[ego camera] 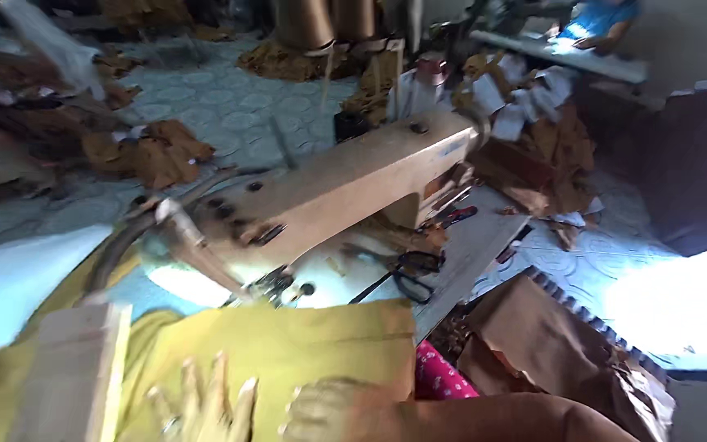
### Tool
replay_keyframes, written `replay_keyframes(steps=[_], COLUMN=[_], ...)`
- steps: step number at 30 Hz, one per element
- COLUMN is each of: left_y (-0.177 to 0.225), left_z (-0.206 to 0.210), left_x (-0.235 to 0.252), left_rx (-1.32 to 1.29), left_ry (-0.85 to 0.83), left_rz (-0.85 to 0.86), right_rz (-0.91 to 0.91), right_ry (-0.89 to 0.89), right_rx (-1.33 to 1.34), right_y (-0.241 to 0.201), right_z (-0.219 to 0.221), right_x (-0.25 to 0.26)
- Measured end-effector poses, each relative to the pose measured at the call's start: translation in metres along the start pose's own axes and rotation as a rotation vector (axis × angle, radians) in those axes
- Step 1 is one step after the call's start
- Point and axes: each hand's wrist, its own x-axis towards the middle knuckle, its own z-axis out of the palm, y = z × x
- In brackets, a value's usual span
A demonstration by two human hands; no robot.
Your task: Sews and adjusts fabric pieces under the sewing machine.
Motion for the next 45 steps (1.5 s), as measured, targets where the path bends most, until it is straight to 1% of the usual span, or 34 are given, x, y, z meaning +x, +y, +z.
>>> replay_keyframes(steps=[3,4,7,9,11,13,15,17,20,21,22,24,26,28,30,31,34,37,40,42,45], left_y=[0.002,0.001,-0.006,-0.01,-0.014,-0.019,-0.022,-0.02,-0.001,0.008,0.015,0.021,0.018,0.008,0.0,-0.001,-0.007,-0.022,-0.029,-0.032,-0.038], left_z=[0.001,0.001,0.002,0.004,0.005,0.005,0.001,-0.007,-0.036,-0.043,-0.043,-0.033,-0.017,-0.007,-0.006,-0.008,-0.009,0.002,0.007,0.011,0.014], left_x=[-0.009,-0.011,-0.017,-0.023,-0.033,-0.046,-0.059,-0.069,-0.057,-0.046,-0.034,-0.009,0.015,0.028,0.034,0.035,0.042,0.051,0.048,0.044,0.045], left_rx=[0.01,0.039,0.111,0.133,0.13,0.132,0.149,0.153,0.119,0.079,0.059,0.04,0.01,-0.001,-0.04,-0.07,-0.199,-0.332,-0.423,-0.444,-0.383], left_ry=[0.093,0.094,0.048,0.035,0.058,0.083,0.074,0.015,-0.199,-0.225,-0.194,-0.109,-0.051,0.022,0.08,0.079,0.033,-0.002,-0.024,-0.034,-0.002], left_rz=[-0.062,-0.093,-0.175,-0.216,-0.225,-0.212,-0.207,-0.234,-0.324,-0.302,-0.221,0.005,0.175,0.262,0.304,0.317,0.339,0.417,0.384,0.375,0.461], right_rz=[0.059,0.108,0.309,0.387,0.375,0.3,0.241,0.196,0.183,0.189,0.192,0.193,0.203,0.213,0.227,0.234,0.257,0.26,0.239,0.231,0.232], right_ry=[0.014,-0.001,-0.096,-0.12,-0.082,-0.037,-0.029,-0.027,-0.012,-0.018,-0.019,-0.009,0.001,0.018,0.038,0.046,0.063,0.095,0.164,0.179,0.195], right_rx=[-0.174,-0.229,-0.279,-0.337,-0.393,-0.435,-0.443,-0.418,-0.384,-0.388,-0.391,-0.388,-0.374,-0.356,-0.328,-0.311,-0.257,-0.238,-0.252,-0.255,-0.252], right_y=[0.003,0.006,0.016,0.021,0.024,0.024,0.019,0.017,0.019,0.02,0.022,0.024,0.026,0.029,0.032,0.034,0.038,0.041,0.045,0.045,0.046], right_z=[0.01,0.007,-0.003,-0.006,-0.006,-0.006,-0.009,-0.013,-0.014,-0.014,-0.014,-0.014,-0.014,-0.014,-0.014,-0.014,-0.014,-0.014,-0.01,-0.009,-0.008], right_x=[-0.007,-0.006,0.002,0.004,0.001,-0.003,-0.003,0.0,0.006,0.008,0.01,0.011,0.013,0.014,0.015,0.015,0.018,0.019,0.016,0.014,0.013])
